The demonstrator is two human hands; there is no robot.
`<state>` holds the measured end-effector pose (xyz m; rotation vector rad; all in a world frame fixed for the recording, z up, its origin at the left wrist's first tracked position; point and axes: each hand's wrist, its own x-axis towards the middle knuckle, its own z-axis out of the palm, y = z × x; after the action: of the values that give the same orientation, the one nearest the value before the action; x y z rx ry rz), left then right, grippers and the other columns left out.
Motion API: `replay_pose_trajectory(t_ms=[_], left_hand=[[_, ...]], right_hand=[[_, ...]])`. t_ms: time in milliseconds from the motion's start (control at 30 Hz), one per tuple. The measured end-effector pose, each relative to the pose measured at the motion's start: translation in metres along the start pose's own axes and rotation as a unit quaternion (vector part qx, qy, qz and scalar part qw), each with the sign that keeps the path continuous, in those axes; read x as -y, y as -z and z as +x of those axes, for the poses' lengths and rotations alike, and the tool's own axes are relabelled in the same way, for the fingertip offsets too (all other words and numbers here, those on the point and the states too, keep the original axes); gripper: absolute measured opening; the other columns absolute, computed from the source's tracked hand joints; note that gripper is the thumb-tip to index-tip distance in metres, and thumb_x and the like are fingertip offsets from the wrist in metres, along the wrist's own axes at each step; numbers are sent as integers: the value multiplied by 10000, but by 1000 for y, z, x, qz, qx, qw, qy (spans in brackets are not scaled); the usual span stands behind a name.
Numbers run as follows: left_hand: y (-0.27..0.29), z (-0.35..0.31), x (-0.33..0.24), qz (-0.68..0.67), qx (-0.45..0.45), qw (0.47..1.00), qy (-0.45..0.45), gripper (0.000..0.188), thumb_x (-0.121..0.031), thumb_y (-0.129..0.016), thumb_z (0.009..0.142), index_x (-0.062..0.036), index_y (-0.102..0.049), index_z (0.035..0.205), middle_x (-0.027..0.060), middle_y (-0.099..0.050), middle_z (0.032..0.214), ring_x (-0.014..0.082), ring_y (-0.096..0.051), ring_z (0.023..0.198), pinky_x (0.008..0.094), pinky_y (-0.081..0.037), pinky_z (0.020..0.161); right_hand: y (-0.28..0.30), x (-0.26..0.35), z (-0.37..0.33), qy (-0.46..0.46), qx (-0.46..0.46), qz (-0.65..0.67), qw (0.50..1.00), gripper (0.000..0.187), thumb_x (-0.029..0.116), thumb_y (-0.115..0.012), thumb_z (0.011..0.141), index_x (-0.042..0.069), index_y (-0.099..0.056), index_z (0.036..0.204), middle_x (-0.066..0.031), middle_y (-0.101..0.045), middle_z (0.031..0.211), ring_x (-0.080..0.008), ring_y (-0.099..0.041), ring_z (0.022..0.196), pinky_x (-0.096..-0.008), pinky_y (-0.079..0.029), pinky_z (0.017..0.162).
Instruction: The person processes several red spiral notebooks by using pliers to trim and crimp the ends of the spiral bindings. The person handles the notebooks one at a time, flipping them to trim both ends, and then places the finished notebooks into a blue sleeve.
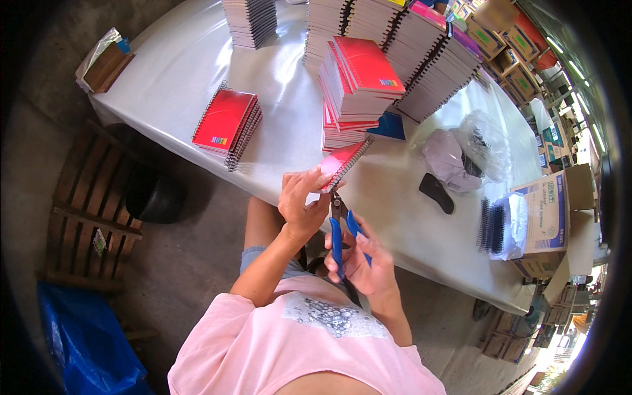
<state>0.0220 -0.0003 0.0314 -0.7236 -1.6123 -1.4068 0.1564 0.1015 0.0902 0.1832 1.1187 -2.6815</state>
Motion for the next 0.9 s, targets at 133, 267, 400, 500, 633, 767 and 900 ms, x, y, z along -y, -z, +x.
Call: replay_pose_trajectory(t_ms=[133,267,400,500,633,767,900], left_hand=[[0,6,-3,-63,-73,987,127,545,13,-738,747,-17,-465,1217,61,-638,807,143,-615,759,228,-485,678],[18,28,-5,-165,-113,934,297,460,1,-669,826,-46,-470,1237,6,-517,831,70,-529,749,211,-461,703],[38,30,-1,-204,-127,892,384,278,-120,-532,943,-27,-513,1204,34,-556,973,72,-531,854,193,-447,719],[54,31,0,-311,-160,840,414,263,-101,-486,959,-27,-497,1212,61,-551,1056,76,-528,911,193,-451,756],[77,47,-10,-361,-202,824,387,239,-50,-456,958,-32,-476,1196,79,-539,1075,110,-539,960,247,-459,850],[113,61,10,-127,-116,933,315,302,-39,-551,909,-48,-469,1200,93,-518,1122,131,-543,974,266,-424,884],[141,83,35,-10,-112,943,314,380,-76,-584,902,-29,-457,1257,79,-501,1152,118,-478,1073,255,-386,910]], right_hand=[[0,-12,8,130,-120,-356,918,520,184,-545,906,78,-352,1377,-173,-474,1166,-283,-524,1007,-397,-438,873],[44,-4,-1,136,-331,-760,543,454,264,-535,902,167,-448,1338,-190,-415,1260,-368,-420,1149,-493,-294,992],[74,-2,1,8,-403,-829,387,452,307,-524,903,207,-445,1337,-182,-407,1287,-379,-405,1171,-521,-255,1004],[50,1,22,152,-330,-842,399,507,279,-562,885,156,-412,1353,-175,-411,1294,-350,-390,1204,-483,-264,1015],[-5,-19,95,266,-153,-453,837,522,112,-616,860,61,-399,1331,-125,-518,1173,-212,-522,1063,-328,-398,919],[-45,-2,157,263,-94,-236,931,491,0,-605,856,58,-412,1304,-65,-577,1055,-124,-586,903,-244,-474,809],[-93,40,214,291,-90,13,952,387,-8,-528,885,60,-472,1262,-62,-610,913,-115,-561,834,-238,-454,768]])
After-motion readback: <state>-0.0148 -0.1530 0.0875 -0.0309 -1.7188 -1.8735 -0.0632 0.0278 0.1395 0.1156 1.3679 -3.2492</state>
